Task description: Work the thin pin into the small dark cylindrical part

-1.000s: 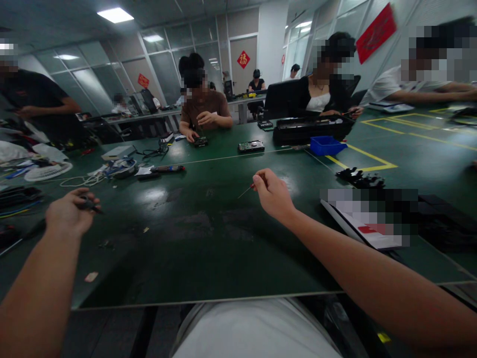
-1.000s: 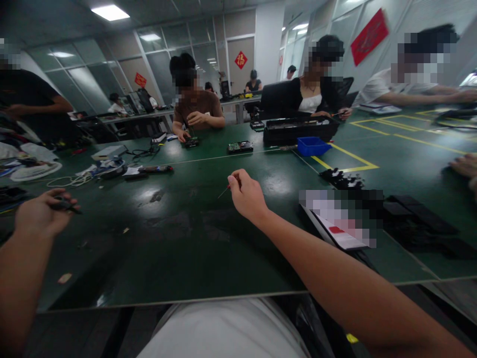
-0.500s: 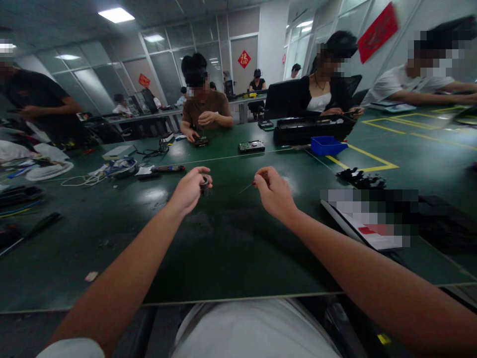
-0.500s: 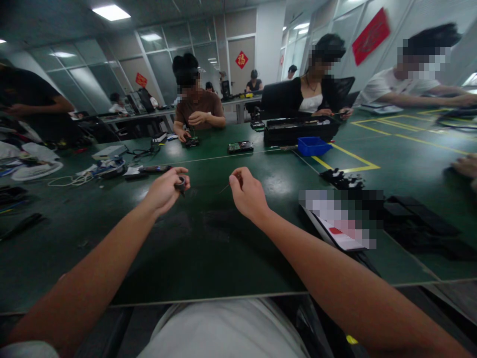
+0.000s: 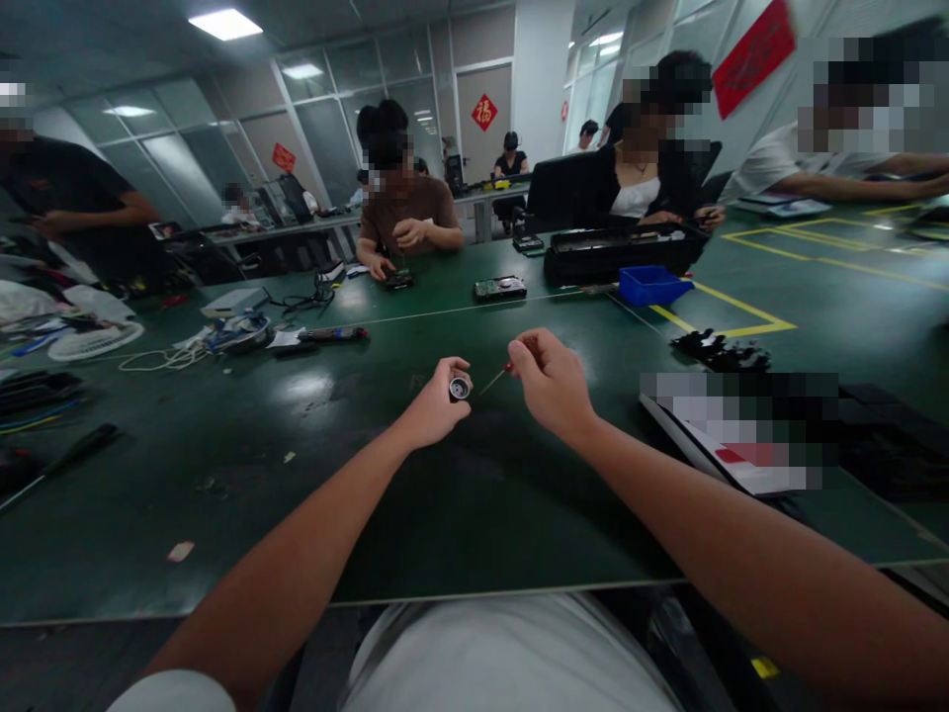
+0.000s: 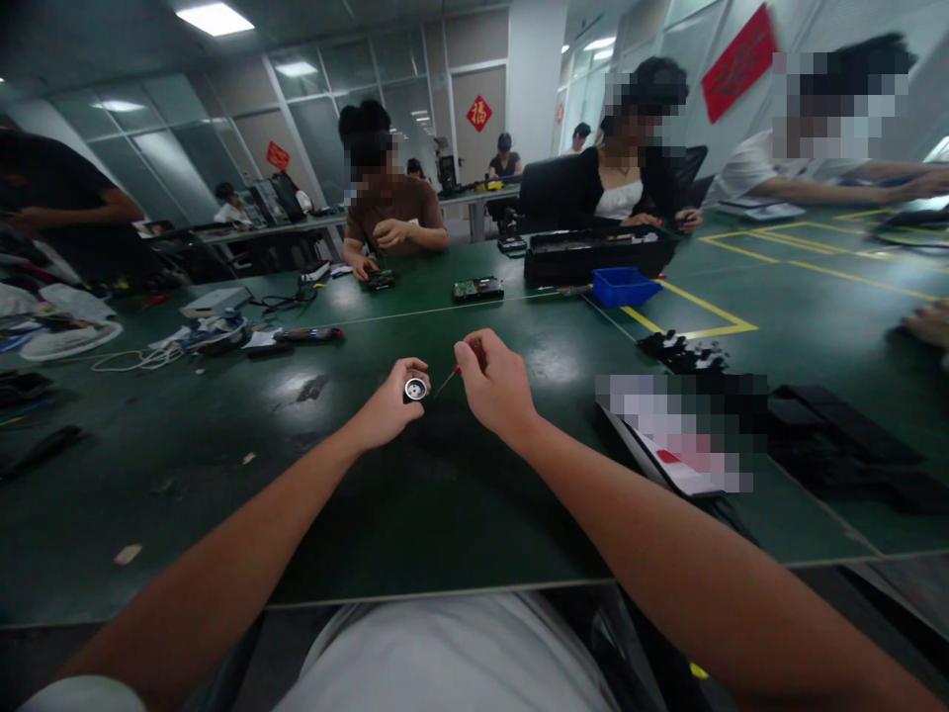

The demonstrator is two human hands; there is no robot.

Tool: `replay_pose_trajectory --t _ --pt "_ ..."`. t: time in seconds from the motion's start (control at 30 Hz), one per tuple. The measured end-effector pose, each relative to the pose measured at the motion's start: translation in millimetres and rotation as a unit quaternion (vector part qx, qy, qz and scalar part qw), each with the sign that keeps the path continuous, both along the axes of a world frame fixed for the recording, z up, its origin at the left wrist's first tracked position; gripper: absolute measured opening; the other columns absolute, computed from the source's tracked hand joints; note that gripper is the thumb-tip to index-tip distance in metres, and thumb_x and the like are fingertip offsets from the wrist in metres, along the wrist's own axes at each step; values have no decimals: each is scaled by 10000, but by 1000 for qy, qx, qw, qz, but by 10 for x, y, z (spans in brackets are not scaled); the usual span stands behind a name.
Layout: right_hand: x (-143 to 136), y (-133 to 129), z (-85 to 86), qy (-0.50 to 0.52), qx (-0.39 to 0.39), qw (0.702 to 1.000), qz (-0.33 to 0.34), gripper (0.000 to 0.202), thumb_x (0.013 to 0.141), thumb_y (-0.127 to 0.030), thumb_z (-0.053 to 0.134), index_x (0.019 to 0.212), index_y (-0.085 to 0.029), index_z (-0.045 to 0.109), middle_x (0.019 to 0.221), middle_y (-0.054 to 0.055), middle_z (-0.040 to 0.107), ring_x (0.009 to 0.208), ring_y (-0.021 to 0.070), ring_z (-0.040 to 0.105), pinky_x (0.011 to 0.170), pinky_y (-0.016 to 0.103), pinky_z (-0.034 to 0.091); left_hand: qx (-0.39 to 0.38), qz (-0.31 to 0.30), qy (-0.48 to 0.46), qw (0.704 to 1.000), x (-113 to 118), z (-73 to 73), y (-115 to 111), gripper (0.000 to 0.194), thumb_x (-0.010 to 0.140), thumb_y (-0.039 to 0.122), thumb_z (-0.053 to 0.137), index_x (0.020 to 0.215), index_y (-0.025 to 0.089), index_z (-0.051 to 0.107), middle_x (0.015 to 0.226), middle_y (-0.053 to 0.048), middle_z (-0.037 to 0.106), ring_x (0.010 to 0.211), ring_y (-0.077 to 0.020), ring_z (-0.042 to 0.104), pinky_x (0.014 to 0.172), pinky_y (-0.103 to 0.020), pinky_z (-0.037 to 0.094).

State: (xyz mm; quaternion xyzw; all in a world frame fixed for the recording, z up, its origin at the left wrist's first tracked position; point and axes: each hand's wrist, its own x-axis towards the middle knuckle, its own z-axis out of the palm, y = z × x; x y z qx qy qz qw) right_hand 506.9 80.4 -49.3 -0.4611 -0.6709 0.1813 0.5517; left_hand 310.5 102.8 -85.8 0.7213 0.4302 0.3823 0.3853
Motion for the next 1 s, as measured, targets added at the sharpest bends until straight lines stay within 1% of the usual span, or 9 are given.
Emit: replay_pose_trajectory --t 0.07,0.13,0.2,0.3,0.43,0.6,0.7,0.87,1.0 --pt "-4 -2 -16 35 1 999 32 198 960 -394 487 912 -226 578 768 20 691 726 187 665 687 326 490 34 20 25 999 -27 -20 -3 548 672 23 577 1162 220 431 1087 -101 561 1027 -238 549 965 -437 377" --pt "-10 8 -45 46 -2 997 54 191 957 -399 499 943 -228 582 813 26 706 768 192 685 722 337 513 39 30 44 998 -38 -27 -10 458 729 35 586 1134 219 476 1103 -108 583 1044 -249 561 978 -452 383" --pt "-16 22 -75 38 -6 997 60 184 956 -394 506 951 -228 583 831 30 713 790 195 695 740 343 519 34 31 65 997 -41 -24 -15 376 767 65 616 1098 220 531 1116 -107 609 1050 -260 576 973 -460 398" --pt "-17 32 -96 12 -2 999 50 175 962 -375 499 954 -223 586 835 36 720 800 196 699 740 340 513 35 31 76 996 -46 -19 -12 337 790 98 649 1097 224 588 1136 -95 639 1051 -263 596 965 -455 417" --pt "-6 25 -63 -19 14 999 26 187 962 -375 510 947 -215 605 814 33 724 756 185 686 702 321 489 55 26 80 995 -56 -19 -4 376 803 137 687 1162 233 634 1166 -74 668 1073 -252 610 1002 -434 421" --pt "-2 6 -4 -48 11 998 -32 281 887 -470 632 793 -205 627 662 6 670 590 152 595 578 288 410 79 40 103 991 -61 1 -23 404 809 154 697 1205 228 661 1200 -46 686 1111 -233 617 1052 -403 420" --pt "6 4 -3 -53 12 998 -19 254 900 -440 613 817 -203 641 669 5 669 580 145 580 577 287 399 78 50 109 990 -61 10 -32 433 807 158 704 1233 224 662 1212 -50 689 1121 -236 622 1062 -403 425" --pt "20 19 -25 -53 12 998 27 156 934 -288 500 947 -203 630 800 29 709 707 169 644 642 295 427 85 70 110 988 -77 8 -18 489 807 156 706 1287 224 644 1246 -62 682 1158 -244 615 1085 -417 416" --pt "13 20 0 -68 -18 998 6 251 952 -384 488 852 -204 631 696 20 669 630 171 609 605 300 390 100 74 120 985 -92 6 -9 480 813 161 701 1286 226 643 1258 -66 675 1183 -245 602 1088 -421 412"
